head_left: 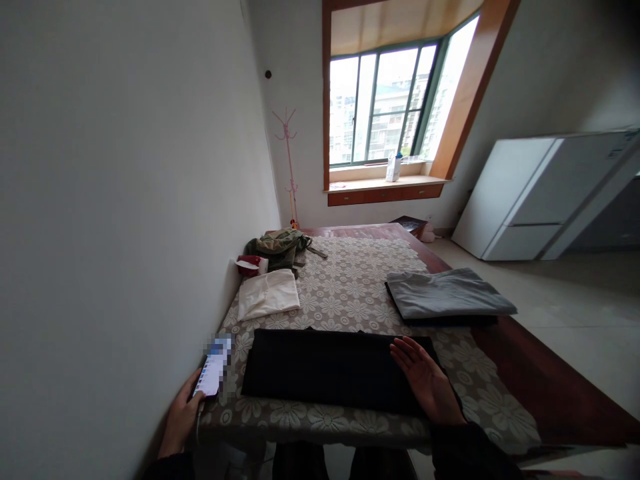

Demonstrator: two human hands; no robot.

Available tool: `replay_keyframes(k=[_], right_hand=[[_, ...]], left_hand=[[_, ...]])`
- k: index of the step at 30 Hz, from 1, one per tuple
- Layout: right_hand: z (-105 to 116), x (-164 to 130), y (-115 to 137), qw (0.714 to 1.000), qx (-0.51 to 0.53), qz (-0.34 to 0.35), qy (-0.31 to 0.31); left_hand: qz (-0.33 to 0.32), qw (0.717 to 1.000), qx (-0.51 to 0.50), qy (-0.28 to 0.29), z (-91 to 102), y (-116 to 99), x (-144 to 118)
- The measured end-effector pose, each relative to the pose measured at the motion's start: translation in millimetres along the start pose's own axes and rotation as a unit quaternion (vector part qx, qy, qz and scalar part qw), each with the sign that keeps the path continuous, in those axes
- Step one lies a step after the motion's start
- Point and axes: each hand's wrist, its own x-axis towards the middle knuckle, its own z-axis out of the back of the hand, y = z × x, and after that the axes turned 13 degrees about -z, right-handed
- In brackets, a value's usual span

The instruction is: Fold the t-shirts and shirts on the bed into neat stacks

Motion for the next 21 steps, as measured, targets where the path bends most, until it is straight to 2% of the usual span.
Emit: replay_keyframes(k=[5,15,21], right_hand=[[1.3,0.2,0.1,1.000,-0.004,-0.004,0.007],[-0.6,0.6,0.5,1.000,-0.005,-0.006,-0.007],[-0.8,-1.2,1.5,1.000,-0.008,-0.008,0.000]], left_hand=[[-0.004,1.000,0.008,-0.003,0.9,1.4,-0.7],[0.005,0.999,0.000,0.032,3.0,-0.3,-0.3],[-0.002,1.000,0.013,0.016,3.3,-1.2,-3.1]])
